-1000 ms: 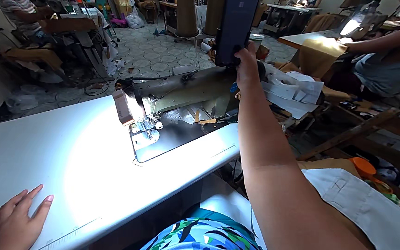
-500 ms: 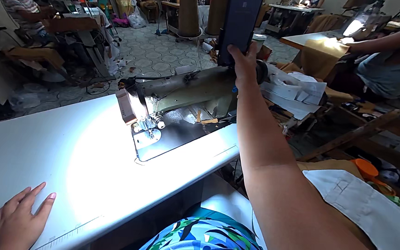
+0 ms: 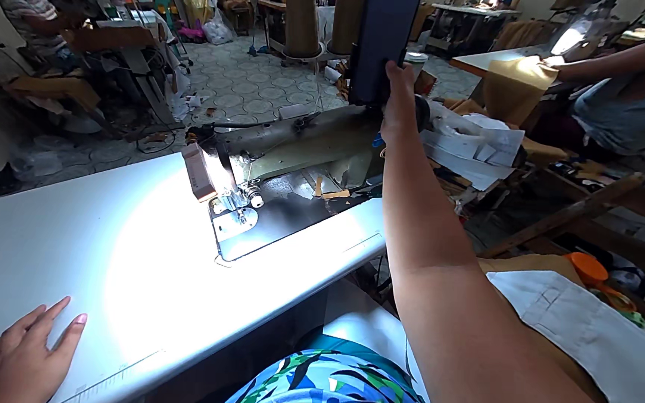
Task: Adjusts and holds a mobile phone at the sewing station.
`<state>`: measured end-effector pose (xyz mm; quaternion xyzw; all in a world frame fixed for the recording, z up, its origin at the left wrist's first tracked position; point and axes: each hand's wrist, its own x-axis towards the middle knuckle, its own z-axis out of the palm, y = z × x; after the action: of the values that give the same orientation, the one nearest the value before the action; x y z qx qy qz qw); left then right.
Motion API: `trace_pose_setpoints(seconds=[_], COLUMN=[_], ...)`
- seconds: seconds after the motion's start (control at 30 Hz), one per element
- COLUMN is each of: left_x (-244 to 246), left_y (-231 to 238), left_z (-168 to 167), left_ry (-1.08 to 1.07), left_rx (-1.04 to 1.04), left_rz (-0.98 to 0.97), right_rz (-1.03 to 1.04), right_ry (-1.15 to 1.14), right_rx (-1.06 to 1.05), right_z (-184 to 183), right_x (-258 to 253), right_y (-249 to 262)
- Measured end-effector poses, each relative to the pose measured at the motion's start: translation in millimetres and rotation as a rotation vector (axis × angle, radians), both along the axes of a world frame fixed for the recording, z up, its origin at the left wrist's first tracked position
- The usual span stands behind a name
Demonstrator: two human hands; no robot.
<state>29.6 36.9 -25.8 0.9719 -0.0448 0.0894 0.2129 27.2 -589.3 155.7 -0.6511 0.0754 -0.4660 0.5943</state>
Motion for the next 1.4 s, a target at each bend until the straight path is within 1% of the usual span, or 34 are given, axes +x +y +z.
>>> trace_pose_setpoints(seconds=[0.67,0.77,0.87,0.97,1.07,1.3,1.4], left_x=[1.9,1.1,1.9,3.2,3.8,2.4,3.0], left_y=[1.4,0.8,3.5,4.9,5.4,3.8,4.6], left_z=[-2.8,-2.5,-5.0,-6.9,-6.7,-4.8,-5.7], left_ry=[0.019,0.008,-0.01,-0.009,-0.007,0.001,-0.004], left_rx=[0.007,0.008,0.001,0.007,0.011,-0.007,-0.012], left_rz=[0.015,0.008,-0.013,-0.009,-0.003,0.001,-0.005], right_rz=[0.029,0.001,-0.065,-0.111,-0.181,-0.285,-0.277], right_ry=[-0.009,0.041,0.015,0.017,0.074,0.155,0.038], right_rx=[-0.037,-0.051,-0.157,-0.211,-0.219,-0.204,-0.176], right_z=[-4.1,10.7,34.2,55.8,69.8,80.6,68.7], right_x=[0.7,-1.8,-0.1,5.4,12.8,18.7,8.9], right_y=[-5.2,-2.7,-5.8,-8.4,-9.6,-8.5,-3.8])
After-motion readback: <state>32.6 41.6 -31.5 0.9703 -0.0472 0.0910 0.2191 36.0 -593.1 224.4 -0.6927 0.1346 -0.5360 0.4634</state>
